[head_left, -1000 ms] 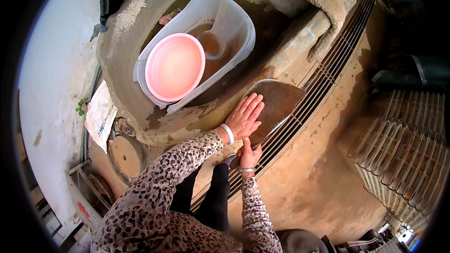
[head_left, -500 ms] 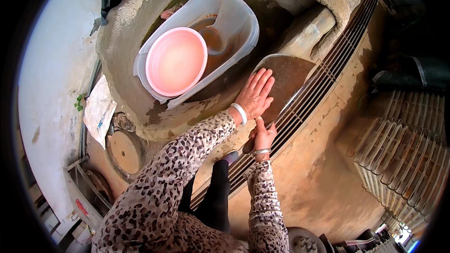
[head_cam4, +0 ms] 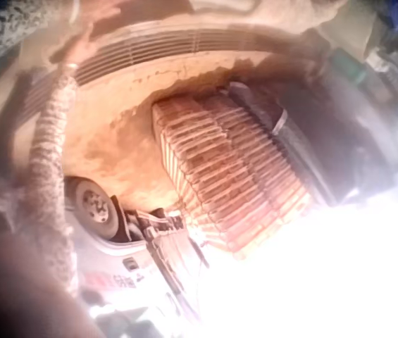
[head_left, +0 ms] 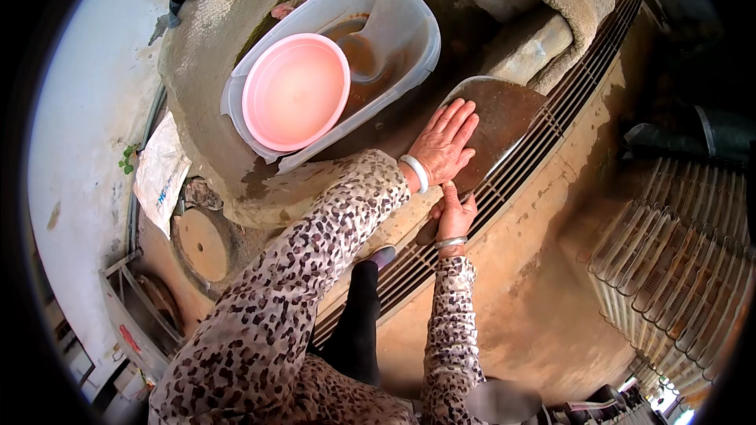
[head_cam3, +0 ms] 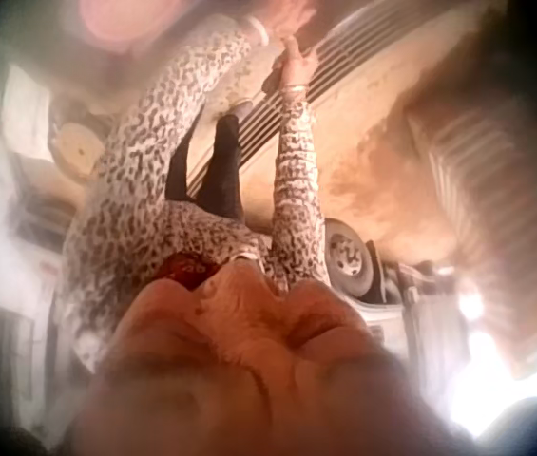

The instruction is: The person cleans a large metal cleaver by rubbing the blade with water from a pink bowl at an outdoor utility sink.

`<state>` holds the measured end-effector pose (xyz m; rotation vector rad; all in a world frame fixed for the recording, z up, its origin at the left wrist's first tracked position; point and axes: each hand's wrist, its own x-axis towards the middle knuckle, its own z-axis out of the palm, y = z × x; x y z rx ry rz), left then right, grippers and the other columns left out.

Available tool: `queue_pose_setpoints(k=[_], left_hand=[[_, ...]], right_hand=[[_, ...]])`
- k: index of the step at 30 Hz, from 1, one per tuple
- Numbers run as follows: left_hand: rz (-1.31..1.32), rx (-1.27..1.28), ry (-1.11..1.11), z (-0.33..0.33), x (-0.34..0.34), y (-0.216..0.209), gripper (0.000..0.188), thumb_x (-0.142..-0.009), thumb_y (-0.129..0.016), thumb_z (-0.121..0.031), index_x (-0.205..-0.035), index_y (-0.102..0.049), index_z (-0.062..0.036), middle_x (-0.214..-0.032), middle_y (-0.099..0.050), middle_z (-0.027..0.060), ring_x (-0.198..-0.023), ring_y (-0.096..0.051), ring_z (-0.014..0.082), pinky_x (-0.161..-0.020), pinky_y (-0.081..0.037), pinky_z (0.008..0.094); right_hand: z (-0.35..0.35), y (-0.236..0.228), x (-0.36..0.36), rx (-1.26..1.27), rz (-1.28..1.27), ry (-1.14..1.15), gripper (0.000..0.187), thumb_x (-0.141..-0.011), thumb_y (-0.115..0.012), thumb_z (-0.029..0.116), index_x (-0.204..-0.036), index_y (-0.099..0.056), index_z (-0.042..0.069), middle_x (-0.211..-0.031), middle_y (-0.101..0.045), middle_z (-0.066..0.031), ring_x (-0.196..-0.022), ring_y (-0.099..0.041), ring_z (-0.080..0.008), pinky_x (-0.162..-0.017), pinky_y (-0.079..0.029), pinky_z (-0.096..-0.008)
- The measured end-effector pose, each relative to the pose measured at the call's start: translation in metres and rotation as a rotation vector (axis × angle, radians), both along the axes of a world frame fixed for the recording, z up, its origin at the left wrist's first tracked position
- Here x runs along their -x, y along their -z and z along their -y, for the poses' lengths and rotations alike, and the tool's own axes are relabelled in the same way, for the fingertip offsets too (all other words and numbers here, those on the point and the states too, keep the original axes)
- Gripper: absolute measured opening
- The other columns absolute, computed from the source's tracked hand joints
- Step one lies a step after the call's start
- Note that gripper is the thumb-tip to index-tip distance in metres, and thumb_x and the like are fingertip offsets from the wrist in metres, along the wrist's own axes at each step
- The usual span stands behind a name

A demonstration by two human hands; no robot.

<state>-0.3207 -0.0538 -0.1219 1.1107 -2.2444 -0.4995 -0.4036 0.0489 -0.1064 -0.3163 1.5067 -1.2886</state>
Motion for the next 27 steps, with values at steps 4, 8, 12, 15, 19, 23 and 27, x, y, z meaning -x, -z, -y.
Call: queue_pose_setpoints(k=[4,8,12,15,19,23,27], left_hand=[[-0.02,-0.143,0.097,-0.079,-0.031,0.012,0.075,-0.083,-0.068,-0.018,-0.146,-0.031,0.0001,-0.155,-0.027,0.0219,-0.144,-0.026,0.0418,-0.117,-0.024,0.0527],[0.004,-0.067,0.024,-0.036,-0.016,0.001,0.073,-0.084,-0.067,-0.019,-0.146,-0.032,0.0002,-0.155,-0.027,0.0216,-0.144,-0.025,0.0418,-0.118,-0.024,0.0526],[0.007,-0.035,0.014,-0.013,-0.006,0.001,0.072,-0.085,-0.066,-0.018,-0.146,-0.032,0.0002,-0.155,-0.027,0.0215,-0.144,-0.024,0.0413,-0.118,-0.023,0.0523],[0.002,-0.158,0.066,-0.082,-0.035,0.008,0.071,-0.086,-0.065,-0.018,-0.146,-0.032,-0.0004,-0.156,-0.025,0.0213,-0.145,-0.023,0.041,-0.119,-0.022,0.0521],[-0.027,-0.116,0.055,-0.081,-0.026,0.01,0.071,-0.086,-0.066,-0.02,-0.146,-0.032,-0.0001,-0.157,-0.024,0.021,-0.146,-0.022,0.0408,-0.119,-0.02,0.0518],[-0.065,-0.093,-0.062,0.012,-0.005,-0.031,0.06,-0.09,-0.062,-0.019,-0.14,-0.038,0.0014,-0.149,-0.036,0.0207,-0.14,-0.031,0.0393,-0.116,-0.029,0.0468],[-0.412,-0.221,-0.122,-0.024,-0.023,-0.08,0.057,-0.095,-0.059,-0.023,-0.142,-0.038,0.0005,-0.144,-0.043,0.0217,-0.135,-0.041,0.0405,-0.113,-0.034,0.0432]], right_hand=[[-0.097,0.017,-0.039,-0.143,0.062,0.075,0.013,-0.095,-0.063,0.01,-0.105,-0.058,0.004,-0.055,-0.047,-0.0005,-0.038,-0.041,-0.0117,-0.036,-0.038,-0.0278],[-0.054,0.019,-0.015,-0.086,0.02,0.023,0.011,-0.095,-0.065,0.012,-0.096,-0.056,0.005,-0.055,-0.046,0.0002,-0.038,-0.042,-0.0115,-0.037,-0.038,-0.0277],[-0.023,0.012,-0.006,0.001,0.052,-0.006,0.013,-0.095,-0.064,0.014,-0.095,-0.055,0.006,-0.055,-0.047,0.0,-0.04,-0.043,-0.0115,-0.039,-0.039,-0.0285],[-0.096,0.02,-0.037,-0.094,0.06,0.04,0.015,-0.095,-0.066,0.013,-0.106,-0.058,0.005,-0.056,-0.047,0.0005,-0.038,-0.042,-0.0111,-0.037,-0.039,-0.028],[-0.104,0.023,-0.03,-0.099,0.004,0.032,0.014,-0.094,-0.066,0.013,-0.102,-0.058,0.004,-0.056,-0.048,0.0002,-0.038,-0.044,-0.0111,-0.036,-0.039,-0.028],[0.001,-0.032,0.0,0.001,-0.114,-0.039,0.017,-0.094,-0.066,0.016,-0.101,-0.055,0.005,-0.058,-0.049,0.001,-0.039,-0.045,-0.0105,-0.036,-0.038,-0.0269],[-0.017,-0.069,0.024,0.157,-0.987,-0.28,0.037,-0.092,-0.065,0.019,-0.125,-0.054,0.005,-0.073,-0.063,-0.008,-0.058,-0.061,-0.0247,-0.053,-0.05,-0.0365]])
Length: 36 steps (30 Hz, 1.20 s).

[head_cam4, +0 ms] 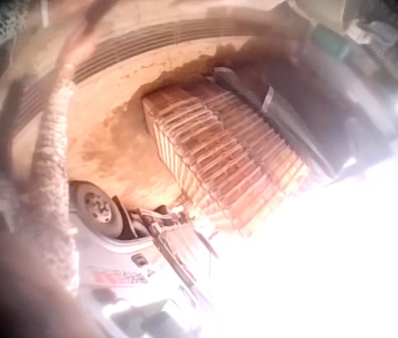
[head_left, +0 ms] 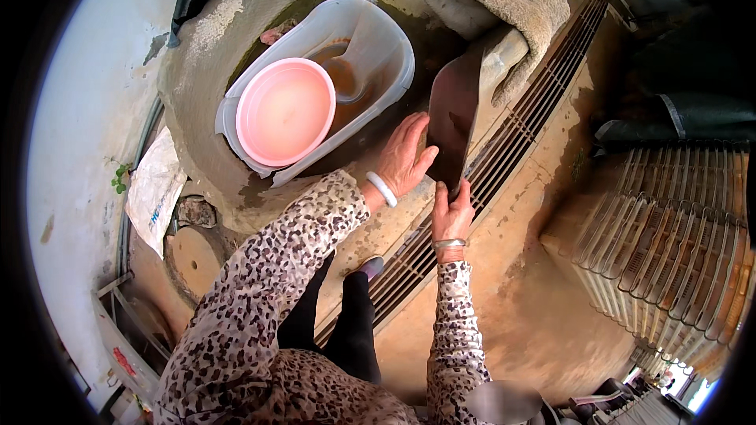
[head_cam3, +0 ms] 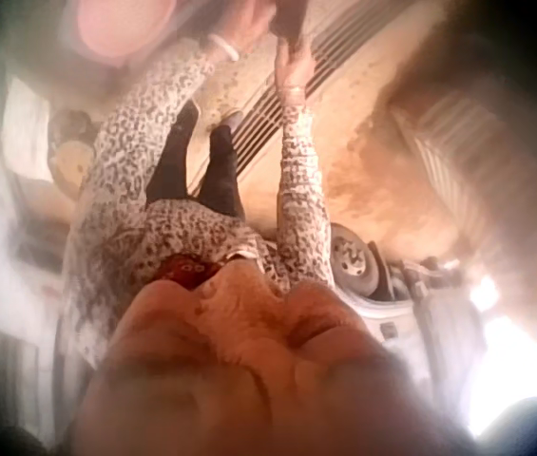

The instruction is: The person cleans a large metal cleaver by rubbing the blade with water from a pink bowl at an outdoor utility sink.

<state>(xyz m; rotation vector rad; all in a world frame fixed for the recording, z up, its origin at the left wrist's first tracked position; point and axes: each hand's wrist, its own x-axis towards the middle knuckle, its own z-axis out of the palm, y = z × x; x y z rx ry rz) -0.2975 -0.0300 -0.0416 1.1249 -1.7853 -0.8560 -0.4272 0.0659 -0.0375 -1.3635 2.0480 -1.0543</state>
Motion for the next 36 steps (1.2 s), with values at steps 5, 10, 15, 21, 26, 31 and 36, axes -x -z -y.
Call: queue_pose_setpoints(k=[5,10,15,21,26,31,36], left_hand=[[-0.721,-0.592,0.001,-0.065,-0.029,-0.021,0.045,-0.1,-0.056,-0.029,-0.134,-0.045,-0.0029,-0.137,-0.052,0.0128,-0.123,-0.054,0.0261,-0.103,-0.044,0.0397],[-1.069,-0.995,-0.292,-0.07,-0.054,0.024,0.034,-0.1,-0.054,-0.029,-0.122,-0.053,-0.0039,-0.117,-0.066,0.0084,-0.101,-0.067,0.0224,-0.091,-0.053,0.0406],[-0.121,-1.172,-0.154,-0.088,-0.077,0.03,0.031,-0.095,-0.061,-0.03,-0.107,-0.057,-0.0012,-0.084,-0.071,0.0116,-0.072,-0.07,0.0298,-0.068,-0.057,0.0423],[0.737,0.128,-0.092,-0.045,-0.067,0.027,0.05,-0.091,-0.062,-0.025,-0.132,-0.049,0.0001,-0.135,-0.053,0.0217,-0.129,-0.046,0.041,-0.104,-0.039,0.051],[0.859,-0.155,0.186,-0.084,-0.058,0.063,0.073,-0.091,-0.061,-0.03,-0.15,-0.03,0.0003,-0.162,-0.013,0.0212,-0.149,-0.012,0.0418,-0.119,-0.018,0.054],[0.823,-0.007,0.137,-0.003,-0.034,0.05,0.068,-0.093,-0.058,-0.026,-0.148,-0.031,0.0021,-0.16,-0.02,0.0222,-0.148,-0.016,0.0414,-0.119,-0.021,0.0503],[0.792,-0.134,0.287,-0.071,-0.056,0.058,0.071,-0.092,-0.061,-0.028,-0.149,-0.032,0.0011,-0.161,-0.013,0.0241,-0.148,-0.01,0.0461,-0.117,-0.02,0.0568]], right_hand=[[-0.021,-0.033,-0.026,-0.126,-0.729,-0.309,0.06,-0.085,-0.064,0.012,-0.142,-0.05,0.025,-0.083,-0.059,-0.0099,-0.07,-0.062,-0.0288,-0.066,-0.052,-0.0416],[-0.045,0.01,-0.038,-0.15,-0.808,-0.457,0.079,-0.078,-0.063,0.006,-0.15,-0.039,0.03,-0.078,-0.056,-0.0103,-0.067,-0.062,-0.0279,-0.063,-0.052,-0.0421],[-0.056,0.045,-0.035,-0.435,-0.537,-0.483,0.096,-0.077,-0.063,0.008,-0.159,-0.014,0.022,-0.074,-0.064,-0.0152,-0.06,-0.066,-0.0306,-0.05,-0.052,-0.0422],[-0.064,0.068,-0.047,-0.464,-0.456,-0.519,0.102,-0.077,-0.064,0.008,-0.159,-0.003,0.015,-0.073,-0.067,-0.0176,-0.059,-0.067,-0.0313,-0.051,-0.052,-0.0424],[-0.126,0.08,-0.063,-0.475,-0.349,-0.435,0.104,-0.073,-0.063,0.007,-0.158,-0.003,0.009,-0.071,-0.067,-0.0171,-0.053,-0.064,-0.0312,-0.045,-0.047,-0.0424],[-0.038,0.08,-0.037,-0.336,-0.431,-0.392,0.099,-0.078,-0.062,0.008,-0.157,-0.003,0.008,-0.064,-0.065,-0.0161,-0.053,-0.064,-0.033,-0.046,-0.048,-0.0427],[-0.114,0.081,-0.045,-0.511,-0.299,-0.481,0.109,-0.073,-0.065,0.01,-0.157,0.003,0.006,-0.07,-0.067,-0.0209,-0.052,-0.063,-0.0339,-0.044,-0.047,-0.0427]])
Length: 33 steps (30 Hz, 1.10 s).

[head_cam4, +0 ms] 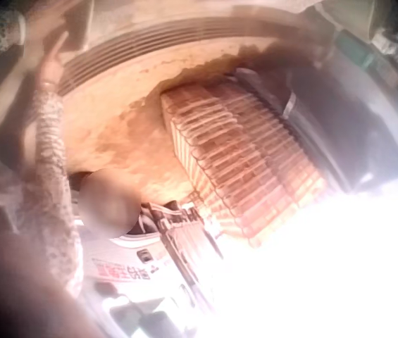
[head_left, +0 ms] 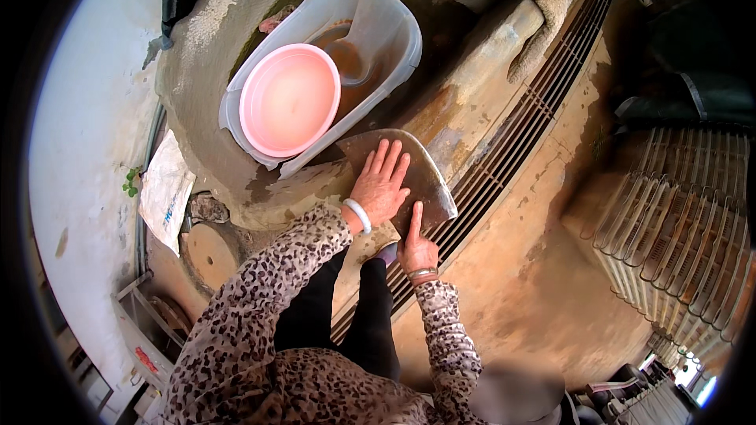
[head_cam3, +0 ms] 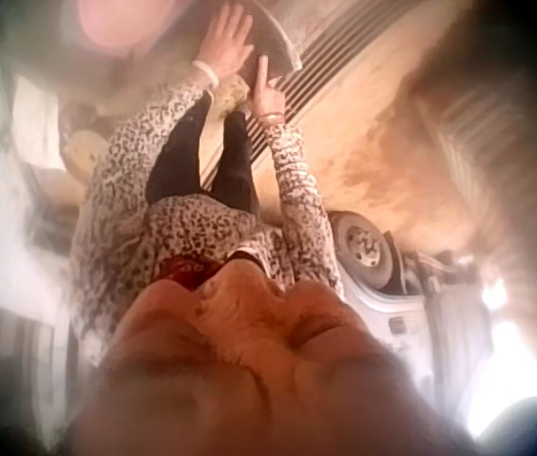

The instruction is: The person cleans a large metal cleaver by rubbing the blade with water from a pink bowl at an outdoor utility sink.

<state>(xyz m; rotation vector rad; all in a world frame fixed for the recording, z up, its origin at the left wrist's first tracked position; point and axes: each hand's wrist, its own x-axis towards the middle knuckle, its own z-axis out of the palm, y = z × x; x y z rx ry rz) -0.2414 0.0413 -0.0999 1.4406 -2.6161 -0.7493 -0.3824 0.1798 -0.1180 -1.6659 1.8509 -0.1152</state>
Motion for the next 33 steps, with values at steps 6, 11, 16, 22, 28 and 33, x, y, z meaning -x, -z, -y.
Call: queue_pose_setpoints(k=[6,11,16,22,28,33], left_hand=[[-0.017,0.168,-0.052,0.065,0.027,-0.013,0.064,-0.093,-0.058,-0.025,-0.147,-0.035,-0.0001,-0.16,-0.016,0.0235,-0.145,-0.014,0.0483,-0.117,-0.02,0.058],[-0.007,0.084,0.017,0.026,0.011,0.001,0.069,-0.09,-0.062,-0.024,-0.147,-0.034,0.0021,-0.161,-0.015,0.0179,-0.146,-0.009,0.0507,-0.116,-0.018,0.0615],[0.044,0.049,0.091,0.013,0.015,-0.009,0.066,-0.091,-0.061,-0.025,-0.147,-0.036,0.0011,-0.163,-0.013,0.0116,-0.144,-0.004,0.0565,-0.114,-0.016,0.0667],[0.09,0.215,0.019,0.102,0.03,-0.004,0.062,-0.095,-0.055,-0.028,-0.148,-0.036,-0.0037,-0.163,-0.017,0.0082,-0.143,-0.016,0.0535,-0.114,-0.022,0.0609],[0.019,0.241,0.026,0.105,0.028,0.008,0.063,-0.093,-0.057,-0.022,-0.145,-0.035,0.0053,-0.158,-0.024,0.0209,-0.144,-0.026,0.0409,-0.116,-0.026,0.0502],[0.023,0.212,0.004,0.08,0.012,0.003,0.065,-0.091,-0.06,-0.021,-0.143,-0.035,0.008,-0.157,-0.024,0.0233,-0.145,-0.024,0.0406,-0.117,-0.027,0.0487]], right_hand=[[0.08,0.0,0.026,0.143,-0.054,-0.012,0.106,-0.074,-0.064,0.009,-0.157,0.002,0.008,-0.065,-0.065,-0.0183,-0.054,-0.063,-0.0353,-0.047,-0.048,-0.0454],[0.031,0.0,0.01,0.046,-0.022,-0.005,0.109,-0.074,-0.067,0.011,-0.157,0.003,0.009,-0.067,-0.066,-0.0194,-0.055,-0.064,-0.0356,-0.048,-0.048,-0.0456],[0.017,0.004,0.016,0.027,-0.037,-0.019,0.11,-0.072,-0.068,0.01,-0.158,0.001,0.009,-0.066,-0.065,-0.0204,-0.054,-0.064,-0.0357,-0.047,-0.048,-0.045],[0.122,-0.01,0.046,0.185,-0.104,-0.065,0.106,-0.074,-0.063,0.006,-0.159,-0.002,0.024,-0.068,-0.067,-0.0169,-0.058,-0.066,-0.0329,-0.054,-0.052,-0.0433],[0.117,-0.014,0.061,0.589,-0.463,0.016,0.103,-0.073,-0.069,0.008,-0.159,-0.013,0.017,-0.069,-0.067,-0.0098,-0.053,-0.064,-0.0251,-0.056,-0.052,-0.0397],[0.099,0.0,0.04,0.361,-0.39,-0.052,0.096,-0.076,-0.064,0.012,-0.158,-0.014,0.011,-0.063,-0.064,-0.0086,-0.05,-0.063,-0.0231,-0.05,-0.051,-0.0388]])
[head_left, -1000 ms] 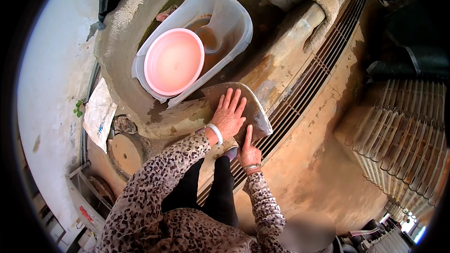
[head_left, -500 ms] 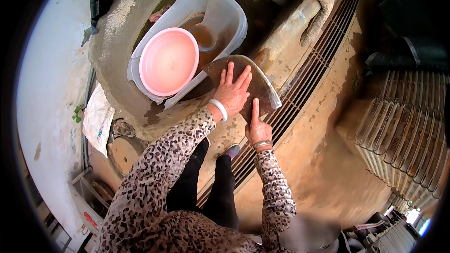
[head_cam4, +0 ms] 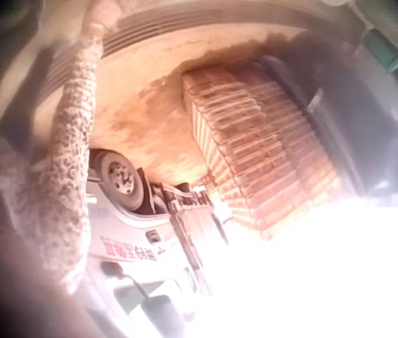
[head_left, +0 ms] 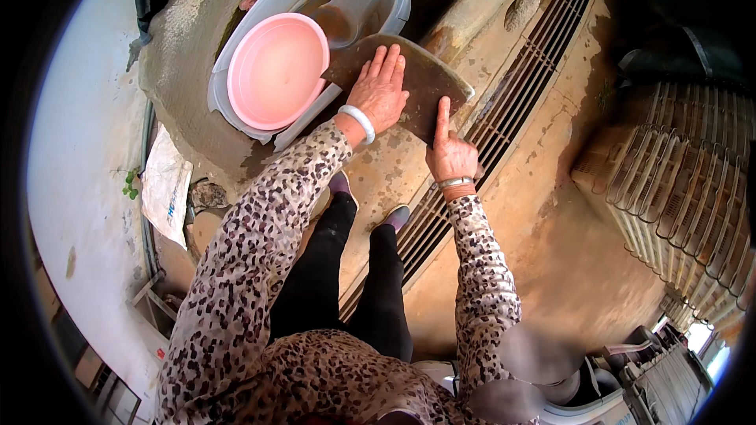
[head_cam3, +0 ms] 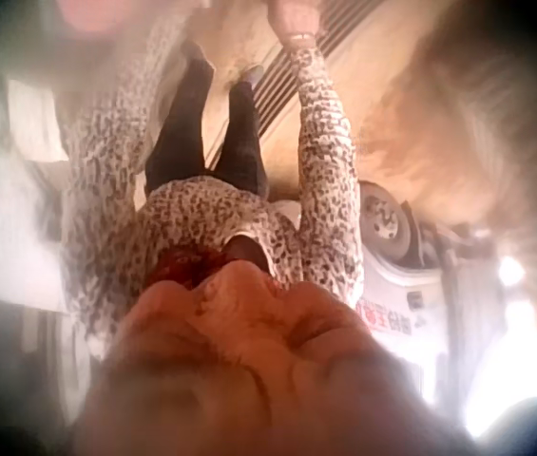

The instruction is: The person cleans a large metal cleaver by rubbing the blade with water from a pink bowl at an outdoor utility sink.

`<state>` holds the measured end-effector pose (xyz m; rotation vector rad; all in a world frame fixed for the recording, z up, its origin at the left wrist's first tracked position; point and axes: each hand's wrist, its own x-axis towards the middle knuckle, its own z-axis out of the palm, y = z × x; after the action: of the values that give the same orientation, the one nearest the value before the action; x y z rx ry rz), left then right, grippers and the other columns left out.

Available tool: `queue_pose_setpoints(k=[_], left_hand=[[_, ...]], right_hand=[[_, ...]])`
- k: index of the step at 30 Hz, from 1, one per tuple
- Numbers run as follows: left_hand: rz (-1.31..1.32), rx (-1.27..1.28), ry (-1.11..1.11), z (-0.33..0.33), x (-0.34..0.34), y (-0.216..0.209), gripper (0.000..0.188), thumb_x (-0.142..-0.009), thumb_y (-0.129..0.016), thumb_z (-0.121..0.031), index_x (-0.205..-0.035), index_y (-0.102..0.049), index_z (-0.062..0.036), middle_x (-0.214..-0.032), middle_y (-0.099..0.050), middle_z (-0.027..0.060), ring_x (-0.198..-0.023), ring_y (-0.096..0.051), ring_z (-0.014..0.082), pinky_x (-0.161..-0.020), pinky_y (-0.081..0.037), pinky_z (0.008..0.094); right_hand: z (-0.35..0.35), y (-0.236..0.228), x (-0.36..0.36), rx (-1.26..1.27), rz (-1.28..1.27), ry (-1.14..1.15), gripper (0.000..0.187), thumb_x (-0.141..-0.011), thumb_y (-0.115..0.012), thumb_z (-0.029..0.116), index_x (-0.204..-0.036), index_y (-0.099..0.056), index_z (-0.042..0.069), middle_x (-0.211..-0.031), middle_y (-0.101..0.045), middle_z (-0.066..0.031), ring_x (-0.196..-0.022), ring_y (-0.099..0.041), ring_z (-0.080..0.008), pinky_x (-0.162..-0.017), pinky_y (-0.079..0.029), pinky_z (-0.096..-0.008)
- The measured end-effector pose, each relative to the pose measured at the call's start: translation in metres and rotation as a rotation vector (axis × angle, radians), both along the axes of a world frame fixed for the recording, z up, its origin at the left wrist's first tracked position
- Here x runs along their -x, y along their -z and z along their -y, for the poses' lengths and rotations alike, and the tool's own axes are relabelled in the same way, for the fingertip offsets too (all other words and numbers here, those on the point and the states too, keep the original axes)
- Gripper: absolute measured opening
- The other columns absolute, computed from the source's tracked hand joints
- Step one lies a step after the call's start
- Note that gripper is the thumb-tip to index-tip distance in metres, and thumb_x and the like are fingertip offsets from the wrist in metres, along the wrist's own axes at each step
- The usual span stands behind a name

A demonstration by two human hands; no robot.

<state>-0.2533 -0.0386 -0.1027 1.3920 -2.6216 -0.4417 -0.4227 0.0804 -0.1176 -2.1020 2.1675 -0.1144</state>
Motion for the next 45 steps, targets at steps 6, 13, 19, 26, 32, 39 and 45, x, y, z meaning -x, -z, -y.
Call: queue_pose_setpoints(k=[6,13,19,26,32,39,45], left_hand=[[0.249,-0.208,0.086,-0.061,-0.038,-0.016,0.065,-0.096,-0.056,-0.033,-0.149,-0.034,-0.0033,-0.162,-0.013,0.0146,-0.142,-0.012,0.0577,-0.112,-0.024,0.0654],[0.196,-0.146,-0.041,-0.031,-0.026,-0.004,0.068,-0.096,-0.056,-0.035,-0.151,-0.03,-0.006,-0.164,-0.011,0.0081,-0.141,-0.012,0.0589,-0.11,-0.023,0.0679],[0.253,-0.241,-0.155,-0.049,-0.032,-0.014,0.072,-0.096,-0.057,-0.036,-0.153,-0.026,-0.0061,-0.164,-0.008,0.0085,-0.141,-0.011,0.0598,-0.11,-0.023,0.0685],[0.26,-0.262,-0.162,-0.058,-0.032,-0.008,0.071,-0.097,-0.055,-0.038,-0.153,-0.026,-0.0046,-0.164,-0.01,0.0119,-0.138,-0.017,0.0623,-0.107,-0.029,0.0679],[0.227,-0.236,-0.29,-0.034,-0.009,-0.024,0.07,-0.098,-0.053,-0.037,-0.152,-0.026,-0.0027,-0.164,-0.01,0.0136,-0.136,-0.021,0.0617,-0.109,-0.028,0.0658],[0.312,-0.292,-0.227,-0.085,-0.037,-0.007,0.076,-0.096,-0.054,-0.042,-0.154,-0.023,-0.0047,-0.164,-0.008,0.0143,-0.138,-0.018,0.0607,-0.109,-0.028,0.0656],[0.137,-0.141,-0.283,0.004,-0.004,-0.015,0.069,-0.097,-0.052,-0.039,-0.154,-0.026,-0.0077,-0.164,-0.011,0.0124,-0.14,-0.019,0.0581,-0.111,-0.027,0.0622]], right_hand=[[-0.049,0.006,-0.033,-0.119,0.154,-0.105,0.097,-0.073,-0.063,0.011,-0.158,-0.015,0.012,-0.062,-0.064,-0.0087,-0.048,-0.062,-0.0248,-0.051,-0.051,-0.0396],[0.01,0.001,-0.012,-0.081,0.121,-0.169,0.096,-0.074,-0.063,0.013,-0.158,-0.017,0.014,-0.066,-0.067,-0.0101,-0.053,-0.065,-0.0256,-0.056,-0.053,-0.0408],[0.015,-0.005,-0.006,-0.163,0.095,-0.318,0.099,-0.075,-0.063,0.013,-0.159,-0.011,0.017,-0.059,-0.065,-0.01,-0.048,-0.063,-0.0244,-0.051,-0.051,-0.0389],[0.012,-0.002,-0.005,-0.19,0.146,-0.357,0.104,-0.073,-0.067,0.013,-0.159,-0.01,0.018,-0.064,-0.067,-0.0121,-0.058,-0.068,-0.0264,-0.056,-0.053,-0.0405],[0.066,-0.025,0.022,-0.236,0.082,-0.407,0.105,-0.07,-0.069,0.014,-0.158,-0.013,0.025,-0.06,-0.065,-0.0101,-0.054,-0.065,-0.0286,-0.051,-0.052,-0.0413],[0.01,-0.015,-0.003,-0.327,0.183,-0.408,0.104,-0.07,-0.064,0.01,-0.159,-0.012,0.023,-0.065,-0.067,-0.0118,-0.058,-0.067,-0.0292,-0.057,-0.054,-0.0434],[0.096,-0.04,0.02,-0.198,0.076,-0.351,0.102,-0.071,-0.067,0.013,-0.158,-0.014,0.023,-0.065,-0.067,-0.0111,-0.058,-0.066,-0.0288,-0.055,-0.053,-0.0423]])
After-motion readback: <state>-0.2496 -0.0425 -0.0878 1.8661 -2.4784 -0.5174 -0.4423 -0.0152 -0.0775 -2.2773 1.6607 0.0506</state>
